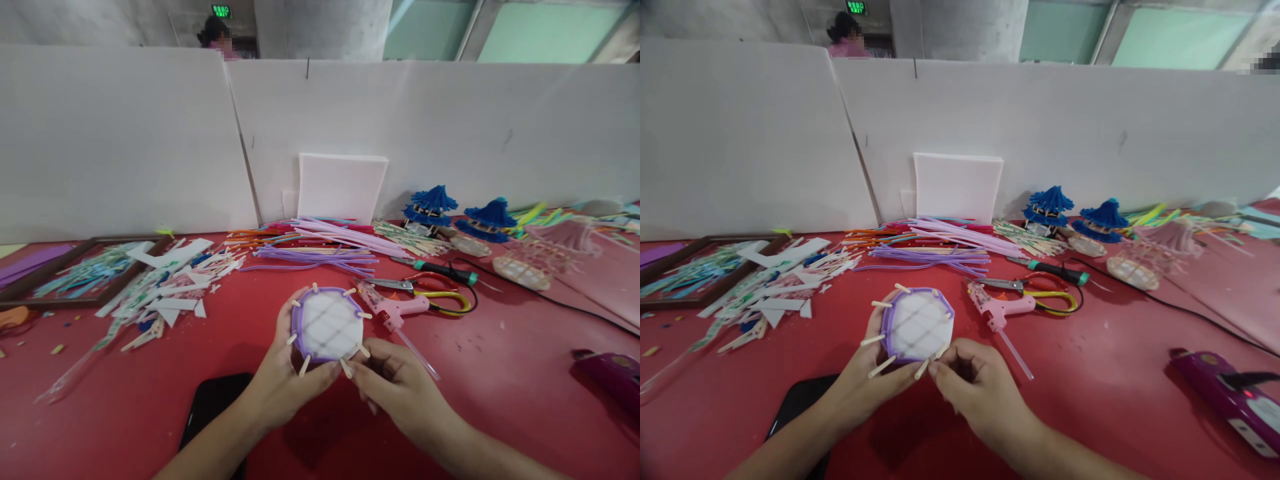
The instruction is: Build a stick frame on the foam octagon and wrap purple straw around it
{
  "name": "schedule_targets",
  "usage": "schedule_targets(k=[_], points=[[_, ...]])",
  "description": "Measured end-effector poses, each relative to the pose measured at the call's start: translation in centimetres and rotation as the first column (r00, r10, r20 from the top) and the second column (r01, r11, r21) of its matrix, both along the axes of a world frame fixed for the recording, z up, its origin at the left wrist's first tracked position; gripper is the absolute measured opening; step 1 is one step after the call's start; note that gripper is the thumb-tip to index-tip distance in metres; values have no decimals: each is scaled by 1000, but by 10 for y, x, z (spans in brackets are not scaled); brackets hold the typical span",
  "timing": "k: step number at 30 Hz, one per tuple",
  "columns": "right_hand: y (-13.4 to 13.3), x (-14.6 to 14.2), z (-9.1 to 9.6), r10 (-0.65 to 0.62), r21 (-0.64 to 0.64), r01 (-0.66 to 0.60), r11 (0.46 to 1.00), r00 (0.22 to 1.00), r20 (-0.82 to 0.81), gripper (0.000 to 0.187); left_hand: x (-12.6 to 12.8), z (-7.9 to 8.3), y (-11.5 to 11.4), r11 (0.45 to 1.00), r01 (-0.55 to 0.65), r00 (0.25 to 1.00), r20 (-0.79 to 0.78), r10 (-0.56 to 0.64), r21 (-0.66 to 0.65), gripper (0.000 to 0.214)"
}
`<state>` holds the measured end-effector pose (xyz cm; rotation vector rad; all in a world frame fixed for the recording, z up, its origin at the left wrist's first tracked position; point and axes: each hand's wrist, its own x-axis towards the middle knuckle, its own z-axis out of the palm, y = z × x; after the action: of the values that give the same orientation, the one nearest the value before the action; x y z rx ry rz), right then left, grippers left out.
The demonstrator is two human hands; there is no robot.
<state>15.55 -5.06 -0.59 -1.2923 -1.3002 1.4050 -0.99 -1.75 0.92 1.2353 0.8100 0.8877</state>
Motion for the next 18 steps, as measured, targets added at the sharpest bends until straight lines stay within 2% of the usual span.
schedule_targets(k=[12, 16, 18], points=[[2, 1, 2, 28, 16, -28, 999, 1000, -14, 36, 3, -4, 1, 996, -82, 997, -3, 82, -26, 93], [5, 5, 2, 45, -61, -47, 997, 999, -30, 34, 3, -9, 4, 980, -192, 981, 33, 193, -45, 95], [6, 8, 3, 27, -113, -36, 993, 996, -88, 31, 4, -11, 6, 968, -245, 967, 57, 248, -58, 93]])
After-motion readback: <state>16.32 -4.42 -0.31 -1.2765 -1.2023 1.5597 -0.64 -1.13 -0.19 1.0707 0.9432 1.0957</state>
